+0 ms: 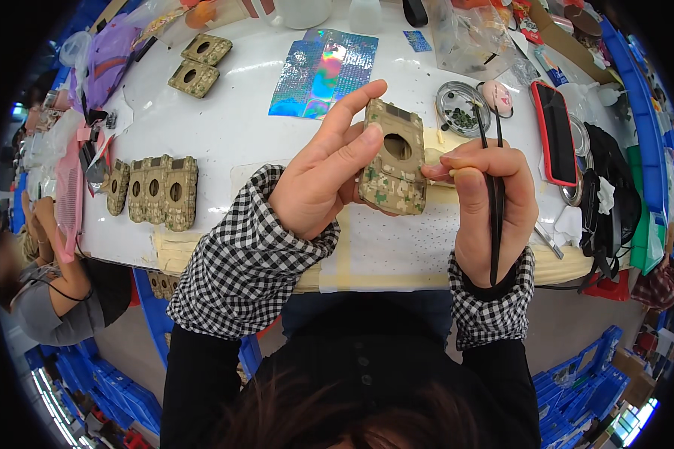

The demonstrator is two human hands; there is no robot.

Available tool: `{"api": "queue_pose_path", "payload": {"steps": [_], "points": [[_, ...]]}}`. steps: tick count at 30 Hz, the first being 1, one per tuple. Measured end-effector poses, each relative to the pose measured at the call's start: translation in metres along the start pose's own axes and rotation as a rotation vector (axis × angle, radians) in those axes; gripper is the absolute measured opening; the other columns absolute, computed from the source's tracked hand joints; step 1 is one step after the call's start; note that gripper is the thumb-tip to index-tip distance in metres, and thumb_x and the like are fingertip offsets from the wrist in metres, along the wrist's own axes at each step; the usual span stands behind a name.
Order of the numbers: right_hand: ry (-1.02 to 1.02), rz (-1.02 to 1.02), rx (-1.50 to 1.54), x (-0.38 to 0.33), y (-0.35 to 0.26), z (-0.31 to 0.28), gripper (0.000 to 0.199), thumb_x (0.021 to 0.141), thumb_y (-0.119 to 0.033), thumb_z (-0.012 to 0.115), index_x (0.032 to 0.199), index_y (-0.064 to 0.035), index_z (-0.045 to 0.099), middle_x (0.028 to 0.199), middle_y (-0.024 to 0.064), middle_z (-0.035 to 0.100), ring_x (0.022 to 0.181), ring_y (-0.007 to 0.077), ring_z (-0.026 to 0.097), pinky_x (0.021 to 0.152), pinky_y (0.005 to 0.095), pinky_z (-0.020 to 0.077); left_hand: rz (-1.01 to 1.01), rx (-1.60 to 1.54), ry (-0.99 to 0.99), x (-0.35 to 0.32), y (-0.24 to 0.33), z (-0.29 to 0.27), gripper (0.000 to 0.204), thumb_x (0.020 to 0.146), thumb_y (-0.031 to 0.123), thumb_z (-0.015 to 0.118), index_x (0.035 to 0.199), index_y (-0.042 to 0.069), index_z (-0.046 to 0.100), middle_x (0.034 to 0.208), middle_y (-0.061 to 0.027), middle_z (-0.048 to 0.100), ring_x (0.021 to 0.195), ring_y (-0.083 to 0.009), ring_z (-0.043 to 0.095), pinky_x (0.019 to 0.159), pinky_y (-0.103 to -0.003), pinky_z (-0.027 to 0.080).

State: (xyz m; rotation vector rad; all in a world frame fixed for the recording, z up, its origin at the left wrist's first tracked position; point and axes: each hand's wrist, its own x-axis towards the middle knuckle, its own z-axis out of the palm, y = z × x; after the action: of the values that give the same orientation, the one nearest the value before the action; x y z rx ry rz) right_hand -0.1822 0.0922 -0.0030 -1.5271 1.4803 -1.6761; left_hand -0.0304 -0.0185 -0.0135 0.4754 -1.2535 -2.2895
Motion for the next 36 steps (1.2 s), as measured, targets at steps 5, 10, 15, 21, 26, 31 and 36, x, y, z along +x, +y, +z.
{"api": "queue_pose_path", "payload": {"steps": [5, 10, 15, 21, 26, 31, 36], "points": [[0.012, 0.001, 0.010, 0.000, 0.000, 0.000, 0.019, 0.096, -0.016, 0.050, 0.095, 0.0025, 0.050, 0.090, 0.0134, 0.056, 0.082, 0.0182, 0.062, 0.079, 0.0314, 0.0493, -0.007, 0.002, -0.008, 0.000, 0.001, 0.000, 0.058, 0.098, 0.029, 0.044, 0.144, 0.007, 0.015, 0.122, -0.0131, 0.048, 0.105, -0.0180, 0.057, 0.081, -0.033, 0.055], [0.133, 0.039, 0.233, 0.000, 0.002, 0.006, 0.008, 0.093, -0.005, 0.054, 0.096, 0.0017, 0.052, 0.085, 0.0101, 0.060, 0.076, 0.0112, 0.057, 0.071, 0.0223, 0.0443, -0.003, -0.006, -0.007, -0.001, -0.001, -0.001, 0.058, 0.098, 0.028, 0.043, 0.144, 0.007, 0.014, 0.121, -0.0137, 0.049, 0.104, -0.0188, 0.058, 0.079, -0.034, 0.056], [0.248, -0.011, -0.052, -0.004, 0.007, -0.017, 0.007, 0.093, -0.005, 0.054, 0.095, 0.0025, 0.053, 0.085, 0.0090, 0.059, 0.076, 0.0121, 0.056, 0.068, 0.0250, 0.0451, -0.045, -0.014, 0.003, -0.001, 0.004, 0.000, 0.059, 0.098, 0.031, 0.040, 0.147, 0.010, 0.015, 0.129, -0.0125, 0.048, 0.109, -0.0224, 0.056, 0.082, -0.033, 0.051], [0.248, -0.193, -0.666, -0.004, 0.014, -0.027, 0.014, 0.076, 0.002, 0.070, 0.086, -0.0017, 0.060, 0.079, 0.0110, 0.058, 0.070, 0.0235, 0.055, 0.066, 0.0298, 0.0440, -0.141, -0.155, 0.117, 0.001, 0.006, -0.001, 0.052, 0.098, 0.034, 0.037, 0.144, 0.012, 0.023, 0.124, -0.0137, 0.051, 0.081, -0.0274, 0.065, 0.054, -0.028, 0.053], [0.175, -0.256, -0.741, -0.003, 0.019, -0.028, 0.015, 0.075, 0.003, 0.069, 0.087, -0.0025, 0.061, 0.080, 0.0094, 0.059, 0.076, 0.0254, 0.056, 0.069, 0.0324, 0.0452, -0.160, -0.317, 0.073, 0.004, 0.003, -0.008, 0.047, 0.099, 0.031, 0.034, 0.141, 0.010, 0.029, 0.118, -0.0142, 0.054, 0.074, -0.0262, 0.064, 0.046, -0.024, 0.050], [0.328, -0.260, -0.367, -0.009, -0.012, -0.027, 0.009, 0.087, 0.000, 0.059, 0.095, 0.0017, 0.057, 0.090, 0.0129, 0.060, 0.087, 0.0210, 0.057, 0.081, 0.0308, 0.0439, -0.188, -0.373, 0.037, 0.004, 0.001, -0.012, 0.047, 0.098, 0.028, 0.035, 0.141, 0.009, 0.031, 0.114, -0.0162, 0.055, 0.072, -0.0251, 0.064, 0.043, -0.023, 0.048], [0.084, -0.266, -0.084, 0.005, -0.019, -0.009, 0.011, 0.088, -0.001, 0.058, 0.098, 0.0010, 0.055, 0.093, 0.0121, 0.060, 0.086, 0.0177, 0.056, 0.080, 0.0286, 0.0428, -0.238, -0.380, -0.011, 0.003, 0.000, -0.007, 0.048, 0.098, 0.029, 0.036, 0.141, 0.009, 0.031, 0.110, -0.0161, 0.057, 0.068, -0.0253, 0.063, 0.041, -0.024, 0.047]]}}
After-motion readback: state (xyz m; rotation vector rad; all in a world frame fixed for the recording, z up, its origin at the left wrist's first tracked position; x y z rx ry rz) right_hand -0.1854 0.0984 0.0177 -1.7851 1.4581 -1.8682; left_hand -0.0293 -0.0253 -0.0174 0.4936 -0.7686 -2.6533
